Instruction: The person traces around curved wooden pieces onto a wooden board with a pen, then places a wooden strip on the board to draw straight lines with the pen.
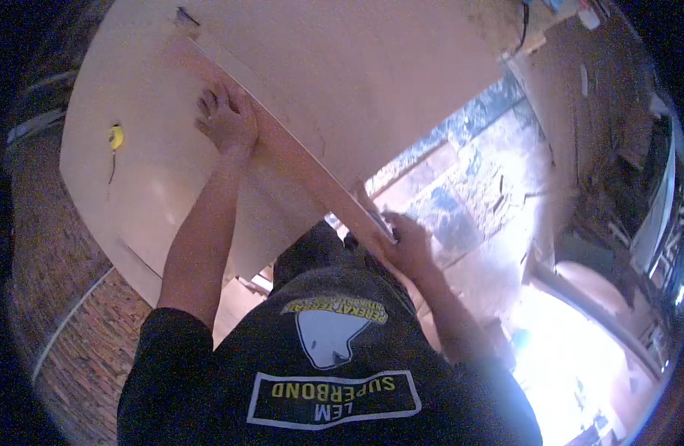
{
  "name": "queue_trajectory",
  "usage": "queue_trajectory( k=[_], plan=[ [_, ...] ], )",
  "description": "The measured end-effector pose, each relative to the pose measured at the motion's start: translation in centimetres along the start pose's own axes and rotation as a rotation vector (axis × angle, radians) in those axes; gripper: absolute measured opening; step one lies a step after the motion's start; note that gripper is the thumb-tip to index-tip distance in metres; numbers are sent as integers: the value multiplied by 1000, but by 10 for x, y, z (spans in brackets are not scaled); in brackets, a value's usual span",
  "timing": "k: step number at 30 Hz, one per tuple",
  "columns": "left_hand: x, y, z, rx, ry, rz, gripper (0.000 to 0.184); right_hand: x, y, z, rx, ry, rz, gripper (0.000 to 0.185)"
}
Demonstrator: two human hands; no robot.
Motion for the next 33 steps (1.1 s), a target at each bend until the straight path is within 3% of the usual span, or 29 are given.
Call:
queue_trajectory(
  k=[2,3,5,8,11,12,13,14,15,16,21,24,26,33],
  plan=[
    [-1,-1,-1,5,-18,-15,77,4,14,29,136,-124,103,58],
    [-2,-1,-6,-77,-10,-30,76,8,-3,29,66,-50,-8,60],
    [-3,-6,-11,-237,13,-53,76,14,-5,29,3,21,-6,56],
    [-4,-27,36,560,276,105,75,10,-23,-4,47,168,-135,53],
    [-11,-20,-21,-579,152,-80,76,9,2,-52,105,176,-221,49],
    [-7,-25,-19,-593,178,-61,76,7,-6,-76,235,189,-146,46],
    [-5,-35,-4,-609,202,-45,76,9,0,-103,-10,245,-272,48],
    [-2,-41,1,-624,227,-30,76,10,11,-127,83,316,-249,51],
    [-2,-48,-13,-644,279,-65,73,7,-12,-157,-110,337,-273,54],
    [-8,-53,-32,-664,326,-103,69,7,-16,-178,84,418,-291,57],
    [-54,-113,-70,-849,580,-324,49,22,-73,-252,-344,564,-433,53],
    [-103,-135,-91,-723,602,-410,42,47,-85,-251,-331,502,-358,54],
    [-120,-148,-101,-694,661,-405,41,71,-98,-234,-290,473,-383,53],
    [-208,-162,-121,-471,691,-723,40,171,-115,-208,-327,256,-542,49]
  ],
)
Point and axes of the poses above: each hand's wrist, its own x-axis towards the middle knuckle, its own z-axis out of the palm, y = z × x, the point moved 8 cm from there along x, towards the middle knuckle, and after that the axes turned 1 degree about y, right-handed, at the moved point
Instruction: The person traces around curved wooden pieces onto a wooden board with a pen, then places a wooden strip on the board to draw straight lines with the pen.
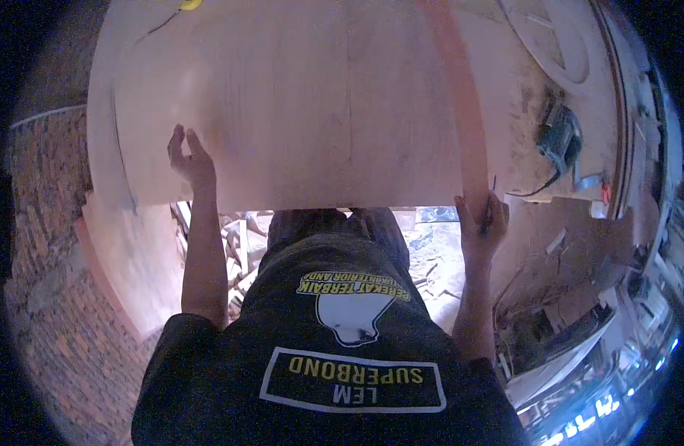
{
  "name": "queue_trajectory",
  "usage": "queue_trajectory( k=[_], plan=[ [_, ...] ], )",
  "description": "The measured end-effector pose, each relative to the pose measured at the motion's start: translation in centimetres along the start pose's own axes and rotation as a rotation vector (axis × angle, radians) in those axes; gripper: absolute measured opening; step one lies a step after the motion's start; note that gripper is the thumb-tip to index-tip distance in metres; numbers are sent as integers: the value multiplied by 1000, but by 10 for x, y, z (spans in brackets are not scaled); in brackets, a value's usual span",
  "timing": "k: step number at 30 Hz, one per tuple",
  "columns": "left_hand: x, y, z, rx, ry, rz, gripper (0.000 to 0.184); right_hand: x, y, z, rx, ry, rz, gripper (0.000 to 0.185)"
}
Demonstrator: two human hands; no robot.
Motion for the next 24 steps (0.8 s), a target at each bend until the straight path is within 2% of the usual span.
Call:
queue_trajectory(
  k=[5,7,10,13,17,20,24],
  plan=[
    [-68,10,-57,118,137,-172,42,59,4,-7,-54,-103,-269,53],
    [-93,-3,-69,224,159,-126,42,74,2,-12,-64,-146,-413,54],
    [-117,8,-77,249,185,-170,42,85,-14,1,63,-256,-587,52],
    [-127,12,-73,225,196,-247,40,83,-30,34,82,-400,-651,55],
    [-122,18,-58,252,205,-183,39,83,-47,79,109,-523,-745,57],
    [-108,16,-46,244,180,-151,39,91,-57,95,-1,-561,-789,55],
    [-92,14,-26,139,164,-172,38,96,-39,112,86,-592,-806,57]
  ],
)
Point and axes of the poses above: each hand's wrist, its own x-axis towards the middle knuckle, its own z-axis out of the palm, y = z × x, the point moved 8 cm from there along x, towards the middle knuckle, and after that the axes turned 1 degree about y, right-handed, at the moved point
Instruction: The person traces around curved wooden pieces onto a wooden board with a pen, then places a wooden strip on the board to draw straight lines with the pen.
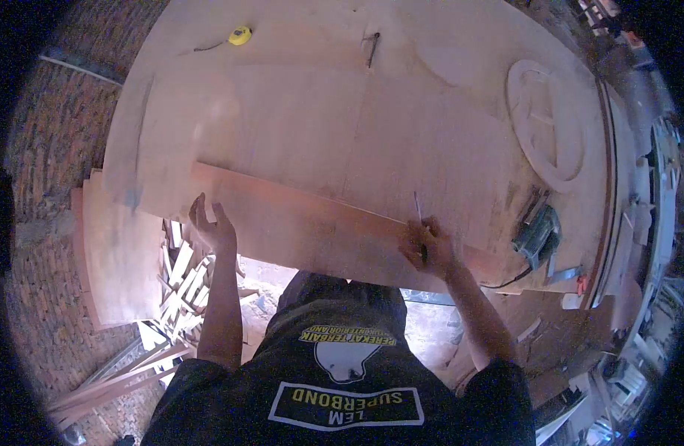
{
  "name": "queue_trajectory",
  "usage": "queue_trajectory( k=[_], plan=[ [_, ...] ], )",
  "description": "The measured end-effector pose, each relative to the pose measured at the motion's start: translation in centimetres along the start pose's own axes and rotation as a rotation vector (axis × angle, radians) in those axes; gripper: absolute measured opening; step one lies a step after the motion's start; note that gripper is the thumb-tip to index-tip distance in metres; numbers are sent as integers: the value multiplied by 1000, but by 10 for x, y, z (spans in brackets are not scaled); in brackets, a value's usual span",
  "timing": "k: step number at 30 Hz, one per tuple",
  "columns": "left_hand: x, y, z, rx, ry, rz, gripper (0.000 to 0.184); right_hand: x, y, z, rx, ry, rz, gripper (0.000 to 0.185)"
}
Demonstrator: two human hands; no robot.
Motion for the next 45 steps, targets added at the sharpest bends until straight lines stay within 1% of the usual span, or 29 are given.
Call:
queue_trajectory(
  k=[1,4,6,7,8,9,10,11,12,13,15,18,19,21,22,23,25,27,28,29,30,31,33,34,36,40,42,43,45],
  plan=[
    [3,3,6,-14,-15,-14,38,-3,6,2,-11,-11,28,55],
    [3,10,20,5,-67,50,41,-9,16,11,-48,-25,19,45],
    [-12,-41,46,-342,169,62,45,-3,26,28,-196,-277,41,34],
    [-12,-92,71,-406,165,15,53,-5,43,44,-319,-538,104,27],
    [-11,-138,94,-471,165,-32,61,-18,59,41,-235,-217,-15,44],
    [-21,-108,90,-343,188,145,59,-21,77,67,-495,-343,99,26],
    [-33,-74,84,-216,230,318,59,-17,59,39,-307,-184,13,37],
    [-31,-37,76,-88,87,180,61,-10,52,21,-296,-163,9,47],
    [-35,-16,78,-82,56,112,60,-7,49,12,-269,-154,1,58],
    [-38,-2,81,-62,23,41,59,-9,55,6,-245,-124,18,56],
    [-46,29,84,-72,-7,37,57,-13,64,1,-179,-76,47,52],
    [-60,67,92,-69,-28,68,55,-18,63,-24,-270,2,89,52],
    [-64,75,96,-64,-28,85,54,-23,68,-26,-233,38,116,49],
    [-78,75,117,-129,-121,149,51,-32,76,-32,-160,109,165,44],
    [-82,83,124,-160,-168,179,50,-34,76,-35,-59,97,192,39],
    [-90,92,135,-231,-275,215,46,-37,71,-38,45,83,216,34],
    [-120,131,152,-371,-489,286,39,-43,72,-31,241,150,279,26],
    [-145,215,144,-391,-739,351,30,-50,77,-7,427,312,354,25],
    [-167,223,160,-487,-842,419,27,-46,63,-19,409,272,372,25],
    [-189,231,173,-585,-946,485,25,-42,31,-51,389,231,392,26],
    [-208,247,180,-626,-1199,263,24,-40,13,-69,368,188,412,27],
    [-228,267,175,-649,-1443,22,23,-41,8,-72,410,195,406,27],
    [-239,298,149,-657,-1514,85,23,-41,1,-75,495,203,388,28],
    [-244,306,144,-664,-1549,118,23,-43,0,-77,485,224,394,28],
    [-253,304,146,-695,-1580,96,22,-47,1,-84,462,269,407,29],
    [-257,299,151,-728,-1596,40,21,-50,2,-89,578,237,486,29],
    [-251,314,145,-776,-1593,151,20,-50,9,-79,675,213,546,33],
    [-249,321,142,-801,-1589,205,20,-50,9,-82,638,239,524,32],
    [-247,315,144,-753,-1583,129,20,-51,8,-88,565,289,480,32]
  ],
)
Point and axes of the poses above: each hand's wrist, its own x-axis towards the middle knuckle, its own z-axis out of the palm, y = z × x, the point moved 8 cm from there along x, towards the middle knuckle, and after that the axes turned 1 degree about y, right-handed, at the moved point
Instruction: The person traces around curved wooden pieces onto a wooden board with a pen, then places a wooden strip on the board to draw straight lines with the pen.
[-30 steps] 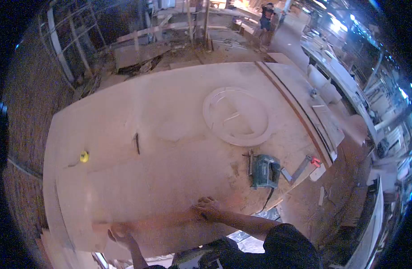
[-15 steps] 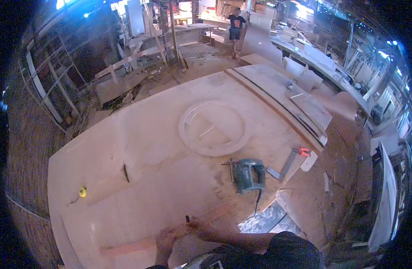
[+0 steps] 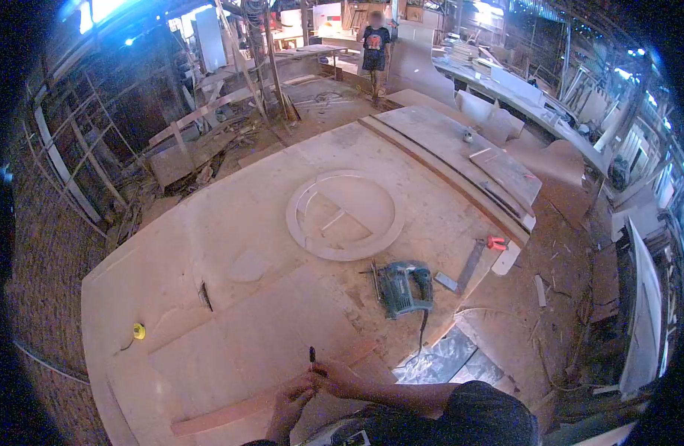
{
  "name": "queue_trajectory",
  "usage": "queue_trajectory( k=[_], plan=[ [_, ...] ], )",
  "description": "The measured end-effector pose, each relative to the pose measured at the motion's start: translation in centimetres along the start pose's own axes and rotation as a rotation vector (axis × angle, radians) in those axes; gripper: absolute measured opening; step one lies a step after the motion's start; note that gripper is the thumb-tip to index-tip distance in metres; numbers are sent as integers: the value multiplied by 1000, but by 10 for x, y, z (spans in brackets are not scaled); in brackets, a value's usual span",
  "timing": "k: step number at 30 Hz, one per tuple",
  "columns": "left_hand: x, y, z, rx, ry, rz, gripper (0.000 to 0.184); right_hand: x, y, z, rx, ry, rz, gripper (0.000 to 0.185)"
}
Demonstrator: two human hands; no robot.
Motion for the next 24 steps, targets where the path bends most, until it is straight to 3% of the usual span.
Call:
queue_trajectory(
  k=[10,13,17,21,24],
  plan=[
    [-5,-2,-8,-9,40,-24,22,4,1,4,84,74,39,25],
    [-9,-12,-11,38,47,-118,23,4,11,10,87,111,22,25],
    [-15,-18,-13,84,40,-152,25,5,41,23,216,117,76,26],
    [-16,-17,-12,93,55,-182,26,2,24,11,168,84,114,35],
    [-15,-18,-12,99,63,-169,26,1,21,10,141,99,97,26]
  ],
)
Point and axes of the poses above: each hand's wrist, its own x-axis towards the middle knuckle, its own z-axis out of the palm, y = z × x, the point moved 8 cm from there along x, towards the middle knuckle, and after that the axes turned 1 degree about y, right-handed, at the moved point
